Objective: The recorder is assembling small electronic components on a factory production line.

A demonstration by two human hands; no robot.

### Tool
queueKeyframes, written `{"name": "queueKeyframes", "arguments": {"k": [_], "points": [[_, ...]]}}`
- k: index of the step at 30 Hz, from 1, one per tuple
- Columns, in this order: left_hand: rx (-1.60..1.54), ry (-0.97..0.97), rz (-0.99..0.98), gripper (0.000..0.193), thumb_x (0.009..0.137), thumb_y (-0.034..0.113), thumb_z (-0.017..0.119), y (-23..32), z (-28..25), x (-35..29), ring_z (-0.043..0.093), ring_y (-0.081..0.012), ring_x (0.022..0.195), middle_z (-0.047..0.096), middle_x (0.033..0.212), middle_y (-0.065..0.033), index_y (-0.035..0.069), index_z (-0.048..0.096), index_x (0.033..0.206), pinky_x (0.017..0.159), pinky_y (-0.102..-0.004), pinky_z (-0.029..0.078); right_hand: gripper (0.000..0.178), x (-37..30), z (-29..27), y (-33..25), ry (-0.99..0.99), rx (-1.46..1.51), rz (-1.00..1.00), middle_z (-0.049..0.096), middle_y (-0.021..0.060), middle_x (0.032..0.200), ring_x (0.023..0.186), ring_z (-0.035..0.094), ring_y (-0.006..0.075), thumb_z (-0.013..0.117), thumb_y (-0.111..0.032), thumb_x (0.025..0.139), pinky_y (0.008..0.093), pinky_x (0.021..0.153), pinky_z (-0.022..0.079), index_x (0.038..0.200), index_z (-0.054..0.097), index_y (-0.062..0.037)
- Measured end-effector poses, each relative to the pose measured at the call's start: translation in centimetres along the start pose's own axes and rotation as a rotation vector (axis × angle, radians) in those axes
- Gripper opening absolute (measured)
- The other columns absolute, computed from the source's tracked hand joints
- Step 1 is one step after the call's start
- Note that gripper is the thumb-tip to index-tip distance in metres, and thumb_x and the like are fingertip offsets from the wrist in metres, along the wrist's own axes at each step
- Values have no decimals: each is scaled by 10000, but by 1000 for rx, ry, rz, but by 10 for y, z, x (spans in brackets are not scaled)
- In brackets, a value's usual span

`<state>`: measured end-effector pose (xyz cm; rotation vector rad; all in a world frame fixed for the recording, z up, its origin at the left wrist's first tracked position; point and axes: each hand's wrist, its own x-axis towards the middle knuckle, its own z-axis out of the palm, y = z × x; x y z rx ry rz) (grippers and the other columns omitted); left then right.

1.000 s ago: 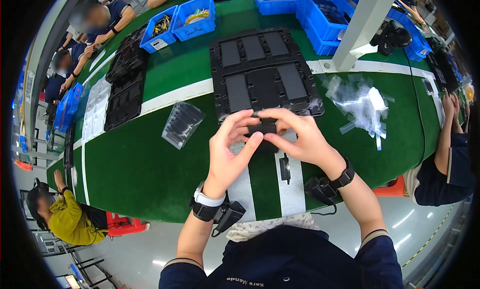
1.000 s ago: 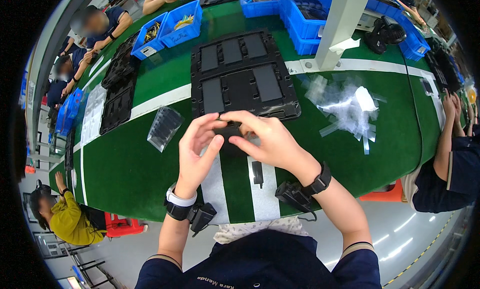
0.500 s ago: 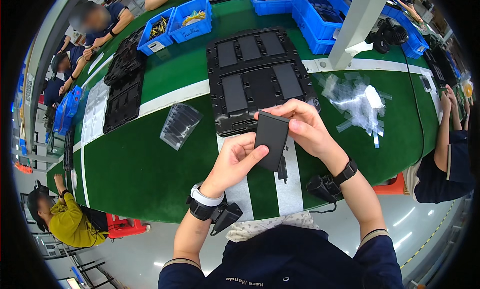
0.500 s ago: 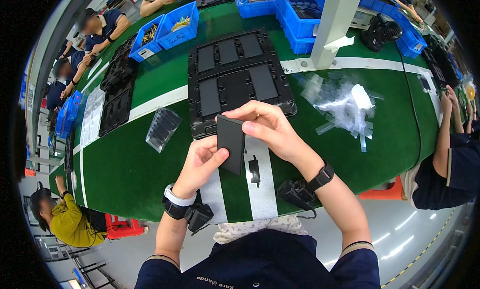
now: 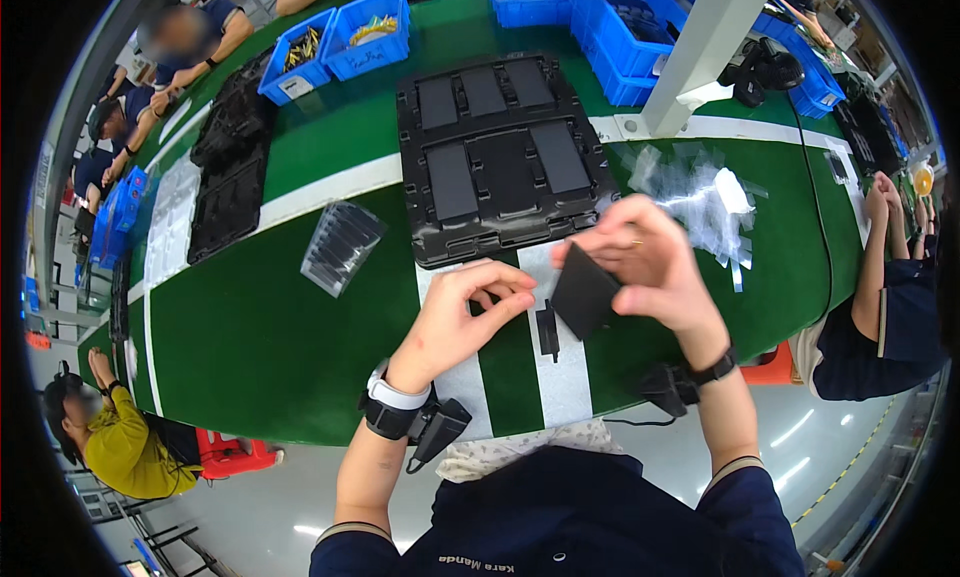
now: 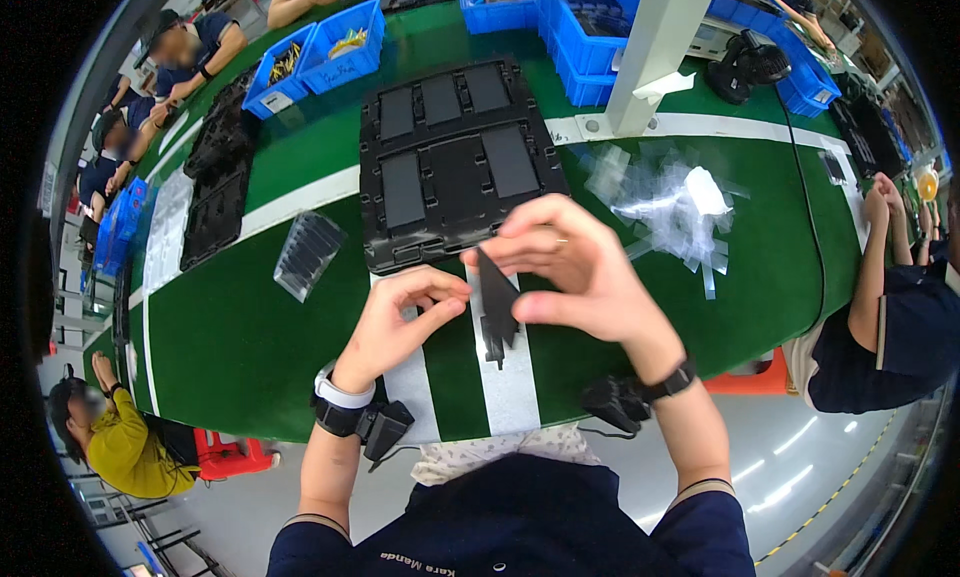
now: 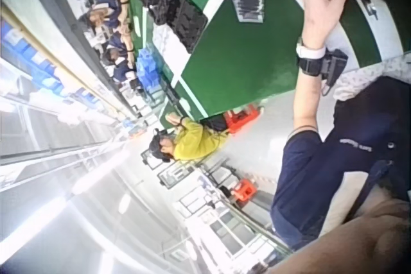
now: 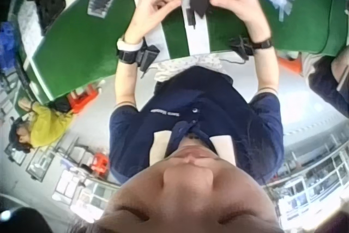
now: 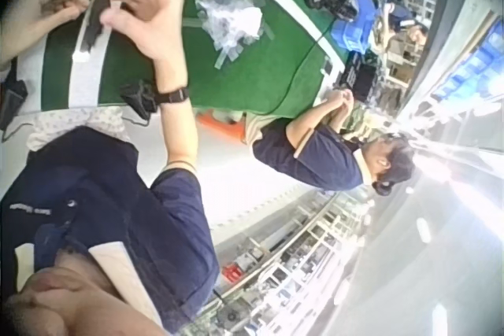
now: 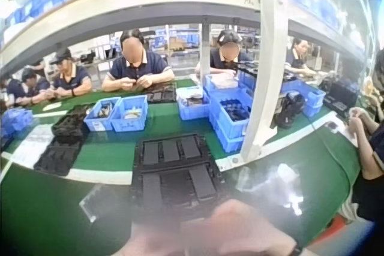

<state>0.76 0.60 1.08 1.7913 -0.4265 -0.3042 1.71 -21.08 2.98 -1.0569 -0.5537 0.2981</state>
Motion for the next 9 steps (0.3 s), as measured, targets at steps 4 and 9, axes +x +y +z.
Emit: {"name": "queueKeyframes", "arguments": {"k": [4,9], "points": [[315,-46,16,206,658,62,706,-2,0,-2,519,-117,614,572,748,-30,74,648,855,553,-236,411,360,-21,12,-36,-110,-1038,103,609,86,1002,960,568,226,749,-111,604,332,831,420,883,524,-71],[397,-89,-15,226,648,109,734,-1,8,-1,521,-125,642,570,758,-27,83,652,857,567,-255,427,307,-37,17,1,-287,-1457,92,563,20,1015,1002,494,206,710,-176,639,369,832,370,889,540,-122]]}}
